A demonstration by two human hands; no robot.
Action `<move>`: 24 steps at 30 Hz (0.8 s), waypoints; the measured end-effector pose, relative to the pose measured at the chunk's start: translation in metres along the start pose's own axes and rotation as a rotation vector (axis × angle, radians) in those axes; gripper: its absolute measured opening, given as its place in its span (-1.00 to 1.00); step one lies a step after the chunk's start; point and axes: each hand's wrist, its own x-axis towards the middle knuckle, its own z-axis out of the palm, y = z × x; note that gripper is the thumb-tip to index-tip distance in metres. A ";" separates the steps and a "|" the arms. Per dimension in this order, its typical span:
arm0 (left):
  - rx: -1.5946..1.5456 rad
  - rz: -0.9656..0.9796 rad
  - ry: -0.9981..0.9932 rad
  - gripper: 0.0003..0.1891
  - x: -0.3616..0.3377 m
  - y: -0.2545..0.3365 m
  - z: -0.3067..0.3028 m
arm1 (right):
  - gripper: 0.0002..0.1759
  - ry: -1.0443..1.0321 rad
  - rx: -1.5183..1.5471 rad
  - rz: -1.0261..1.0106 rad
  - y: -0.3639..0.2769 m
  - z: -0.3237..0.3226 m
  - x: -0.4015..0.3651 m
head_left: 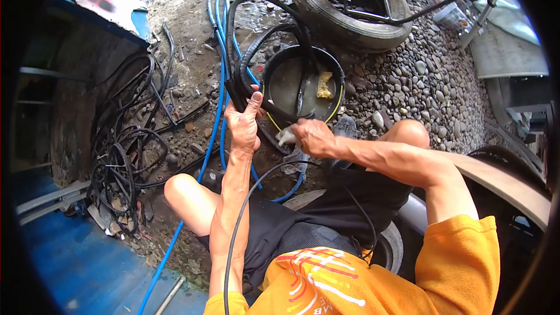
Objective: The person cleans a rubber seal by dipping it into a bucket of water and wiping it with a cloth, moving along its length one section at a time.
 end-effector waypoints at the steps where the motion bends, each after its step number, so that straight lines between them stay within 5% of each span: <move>1: -0.037 0.024 -0.005 -0.74 0.001 -0.002 -0.001 | -0.76 0.040 0.081 -0.109 -0.012 -0.011 -0.007; 7: -0.060 0.002 0.022 -0.75 -0.009 -0.001 0.005 | -0.76 -0.035 -0.187 -0.168 -0.015 -0.011 0.001; 11: -0.026 0.023 -0.031 -0.74 -0.017 -0.002 0.012 | -0.70 -0.021 -0.489 0.004 -0.013 -0.001 0.008; 15: 0.088 0.163 -0.074 -0.77 -0.019 -0.020 0.011 | -0.80 -0.229 -0.199 0.128 -0.011 -0.021 0.018; 19: 0.273 0.213 -0.124 -0.76 -0.016 -0.017 0.008 | -0.80 -0.294 -0.009 -0.043 -0.027 -0.033 0.003; 24: 0.322 0.170 -0.240 -0.77 -0.028 -0.013 0.020 | -0.88 -0.303 -0.244 -0.164 -0.018 -0.033 0.006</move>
